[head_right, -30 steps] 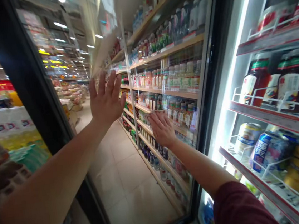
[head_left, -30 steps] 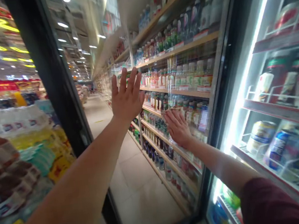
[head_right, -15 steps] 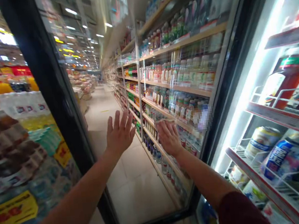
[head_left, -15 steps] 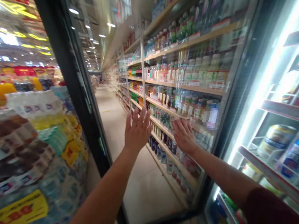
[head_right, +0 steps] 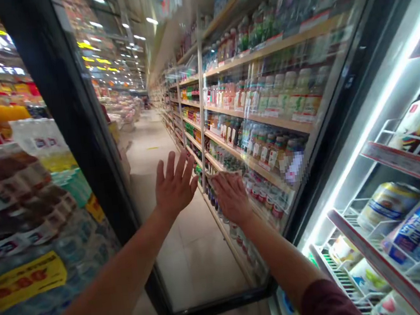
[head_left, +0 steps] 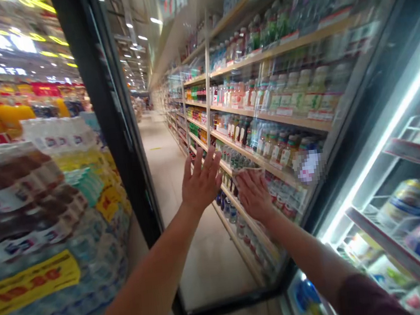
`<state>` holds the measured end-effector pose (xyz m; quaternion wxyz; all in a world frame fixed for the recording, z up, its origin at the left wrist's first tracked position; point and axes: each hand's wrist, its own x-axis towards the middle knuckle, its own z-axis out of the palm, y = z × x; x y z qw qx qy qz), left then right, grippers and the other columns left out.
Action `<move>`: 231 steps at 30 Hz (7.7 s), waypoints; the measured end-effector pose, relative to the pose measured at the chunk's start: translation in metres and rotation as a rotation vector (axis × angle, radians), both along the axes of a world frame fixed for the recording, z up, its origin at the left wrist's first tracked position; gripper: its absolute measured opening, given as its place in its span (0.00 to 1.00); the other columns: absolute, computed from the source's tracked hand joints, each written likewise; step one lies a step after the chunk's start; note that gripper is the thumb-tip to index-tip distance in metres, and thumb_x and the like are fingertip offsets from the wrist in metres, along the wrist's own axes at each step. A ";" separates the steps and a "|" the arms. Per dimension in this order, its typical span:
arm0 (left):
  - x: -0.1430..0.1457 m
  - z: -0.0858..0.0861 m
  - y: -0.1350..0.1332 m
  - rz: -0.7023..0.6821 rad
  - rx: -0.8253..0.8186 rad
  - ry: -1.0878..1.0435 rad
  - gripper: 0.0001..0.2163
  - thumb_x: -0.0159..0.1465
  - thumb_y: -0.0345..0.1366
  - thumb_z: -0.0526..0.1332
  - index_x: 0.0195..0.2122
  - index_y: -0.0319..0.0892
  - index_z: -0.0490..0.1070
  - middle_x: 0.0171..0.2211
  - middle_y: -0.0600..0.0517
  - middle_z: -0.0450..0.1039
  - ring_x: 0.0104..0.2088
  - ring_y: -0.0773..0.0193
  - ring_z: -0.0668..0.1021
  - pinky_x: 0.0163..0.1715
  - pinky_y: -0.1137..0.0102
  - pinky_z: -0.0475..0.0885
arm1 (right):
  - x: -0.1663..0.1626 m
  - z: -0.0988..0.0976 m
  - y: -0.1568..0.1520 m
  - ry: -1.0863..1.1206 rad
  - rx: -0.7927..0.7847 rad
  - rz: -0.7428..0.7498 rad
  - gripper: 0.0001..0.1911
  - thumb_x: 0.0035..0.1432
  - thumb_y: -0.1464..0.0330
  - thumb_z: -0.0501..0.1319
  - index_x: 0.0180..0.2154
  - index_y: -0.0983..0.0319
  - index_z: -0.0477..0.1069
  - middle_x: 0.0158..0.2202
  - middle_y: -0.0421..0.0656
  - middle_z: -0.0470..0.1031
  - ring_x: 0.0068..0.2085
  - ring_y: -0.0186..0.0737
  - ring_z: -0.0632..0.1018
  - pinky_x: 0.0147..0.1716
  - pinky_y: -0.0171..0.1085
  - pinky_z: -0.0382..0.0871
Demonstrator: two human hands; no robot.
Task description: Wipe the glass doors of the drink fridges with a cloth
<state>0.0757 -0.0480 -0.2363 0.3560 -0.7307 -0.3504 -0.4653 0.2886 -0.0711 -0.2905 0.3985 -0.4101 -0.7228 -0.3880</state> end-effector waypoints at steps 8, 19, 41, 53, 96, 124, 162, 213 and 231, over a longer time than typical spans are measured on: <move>-0.001 -0.001 0.004 0.025 0.030 0.017 0.34 0.71 0.42 0.55 0.74 0.47 0.40 0.71 0.48 0.49 0.72 0.54 0.47 0.74 0.53 0.38 | -0.013 0.069 0.011 0.352 0.118 -0.070 0.33 0.71 0.65 0.46 0.74 0.55 0.39 0.73 0.48 0.51 0.73 0.54 0.51 0.68 0.65 0.51; 0.000 0.000 0.008 -0.011 0.026 0.002 0.32 0.72 0.42 0.54 0.73 0.46 0.44 0.70 0.46 0.51 0.72 0.54 0.47 0.73 0.53 0.39 | -0.014 0.068 0.011 0.279 0.102 -0.084 0.33 0.71 0.65 0.46 0.73 0.60 0.42 0.72 0.51 0.52 0.74 0.51 0.51 0.70 0.59 0.49; 0.001 0.000 0.005 0.032 0.082 0.020 0.31 0.72 0.42 0.54 0.73 0.43 0.45 0.71 0.48 0.49 0.73 0.56 0.43 0.74 0.55 0.35 | -0.039 0.024 0.010 0.253 0.118 -0.115 0.33 0.71 0.66 0.47 0.73 0.62 0.42 0.71 0.53 0.54 0.74 0.48 0.49 0.71 0.56 0.45; 0.000 -0.001 0.009 0.077 0.102 0.042 0.32 0.72 0.43 0.53 0.74 0.42 0.43 0.72 0.51 0.45 0.73 0.56 0.42 0.73 0.56 0.32 | -0.026 0.065 0.014 0.360 0.141 -0.100 0.31 0.73 0.63 0.45 0.72 0.64 0.47 0.72 0.55 0.52 0.74 0.51 0.50 0.70 0.59 0.46; -0.003 -0.002 0.020 -0.064 0.015 0.016 0.32 0.73 0.42 0.53 0.74 0.45 0.40 0.71 0.47 0.47 0.72 0.54 0.43 0.73 0.51 0.36 | -0.033 0.050 0.020 0.388 0.078 -0.196 0.33 0.72 0.62 0.43 0.73 0.63 0.42 0.72 0.54 0.50 0.74 0.51 0.48 0.69 0.60 0.45; -0.003 0.001 0.013 0.069 0.118 0.045 0.31 0.72 0.43 0.52 0.74 0.44 0.43 0.71 0.45 0.49 0.73 0.53 0.43 0.72 0.50 0.41 | -0.005 0.048 0.015 0.468 0.082 -0.152 0.33 0.71 0.63 0.44 0.73 0.65 0.45 0.72 0.54 0.50 0.74 0.52 0.48 0.70 0.60 0.46; -0.003 0.002 -0.006 0.097 0.049 0.019 0.28 0.72 0.45 0.52 0.71 0.45 0.54 0.71 0.47 0.51 0.73 0.55 0.46 0.73 0.53 0.39 | 0.017 -0.077 -0.011 0.139 0.067 -0.014 0.34 0.67 0.69 0.53 0.72 0.63 0.49 0.66 0.53 0.65 0.72 0.46 0.58 0.71 0.49 0.47; -0.002 0.001 -0.012 0.173 0.078 0.030 0.30 0.71 0.43 0.55 0.72 0.45 0.51 0.71 0.46 0.51 0.73 0.55 0.47 0.73 0.53 0.39 | -0.010 0.019 0.004 0.346 0.140 -0.005 0.32 0.70 0.65 0.49 0.72 0.65 0.50 0.70 0.53 0.58 0.73 0.52 0.54 0.70 0.56 0.47; -0.007 0.000 -0.006 0.133 0.084 0.019 0.29 0.71 0.44 0.55 0.71 0.46 0.53 0.71 0.46 0.52 0.73 0.54 0.47 0.72 0.52 0.41 | 0.006 -0.038 -0.001 0.178 0.114 -0.006 0.34 0.69 0.67 0.53 0.72 0.64 0.49 0.66 0.52 0.66 0.72 0.47 0.56 0.71 0.51 0.47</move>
